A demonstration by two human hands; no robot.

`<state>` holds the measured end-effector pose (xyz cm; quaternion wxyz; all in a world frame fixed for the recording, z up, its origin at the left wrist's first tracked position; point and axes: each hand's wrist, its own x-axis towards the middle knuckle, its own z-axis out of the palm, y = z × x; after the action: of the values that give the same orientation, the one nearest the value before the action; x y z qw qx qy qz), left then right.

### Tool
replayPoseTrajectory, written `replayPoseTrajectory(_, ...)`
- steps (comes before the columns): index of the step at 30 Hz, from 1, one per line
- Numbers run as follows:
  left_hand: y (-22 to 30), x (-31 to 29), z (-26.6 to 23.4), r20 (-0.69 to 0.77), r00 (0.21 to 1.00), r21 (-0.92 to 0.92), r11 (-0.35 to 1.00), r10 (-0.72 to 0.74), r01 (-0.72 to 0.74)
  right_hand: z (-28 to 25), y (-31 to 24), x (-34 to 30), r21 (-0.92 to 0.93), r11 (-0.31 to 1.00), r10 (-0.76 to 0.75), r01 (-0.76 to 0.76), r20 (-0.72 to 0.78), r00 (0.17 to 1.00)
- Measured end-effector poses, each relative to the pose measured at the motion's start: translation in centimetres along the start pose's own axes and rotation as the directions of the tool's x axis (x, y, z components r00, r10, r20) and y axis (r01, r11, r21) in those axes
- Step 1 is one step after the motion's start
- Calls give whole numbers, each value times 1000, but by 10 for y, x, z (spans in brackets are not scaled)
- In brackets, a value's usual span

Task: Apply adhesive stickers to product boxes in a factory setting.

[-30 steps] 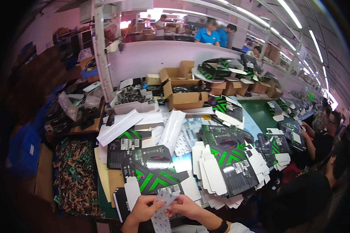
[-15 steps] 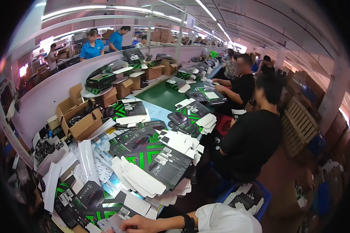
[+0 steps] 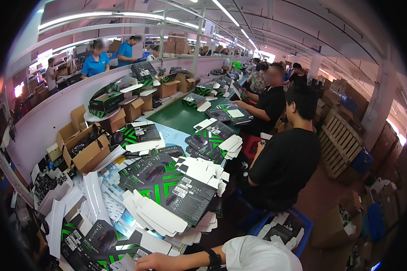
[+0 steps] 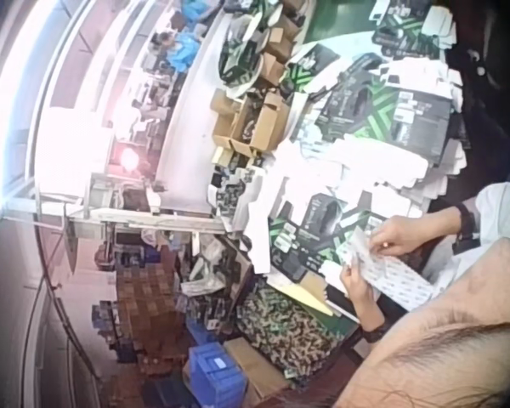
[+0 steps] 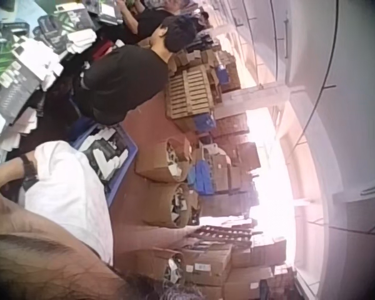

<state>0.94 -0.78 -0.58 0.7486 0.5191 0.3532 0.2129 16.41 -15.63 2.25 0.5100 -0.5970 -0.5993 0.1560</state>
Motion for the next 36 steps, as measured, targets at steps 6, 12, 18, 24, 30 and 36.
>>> replayPoseTrajectory(6, -4, -1, -3, 2, 1000, 0, 1000, -10, 10, 7, 5, -5, -20, 1000, 0, 0, -34, 999)
replayPoseTrajectory(12, -8, -1, -7, -25, 997, -81, 994, -73, 71, 0, -5, 9, -146, 948, -297, 282, -94, 950)
replayPoseTrajectory(18, 14, -4, 11, -125, 991, -390, 921, -53, 0, -26, 5, 39, 2, 948, -317, 318, -96, 944)
replayPoseTrajectory(24, 11, 2, -20, -178, 972, -23, 987, 150, -157, -39, 40, 32, 205, 922, 378, -327, -309, 873)
replayPoseTrajectory(30, -16, -2, -38, -249, 961, 83, 991, 122, -104, -23, 80, 32, 190, 798, 602, -572, -224, 766)
replayPoseTrajectory(36, -21, -2, -35, -256, 951, 229, 967, 173, -114, -41, 62, 50, -84, 838, 535, -539, -63, 842)
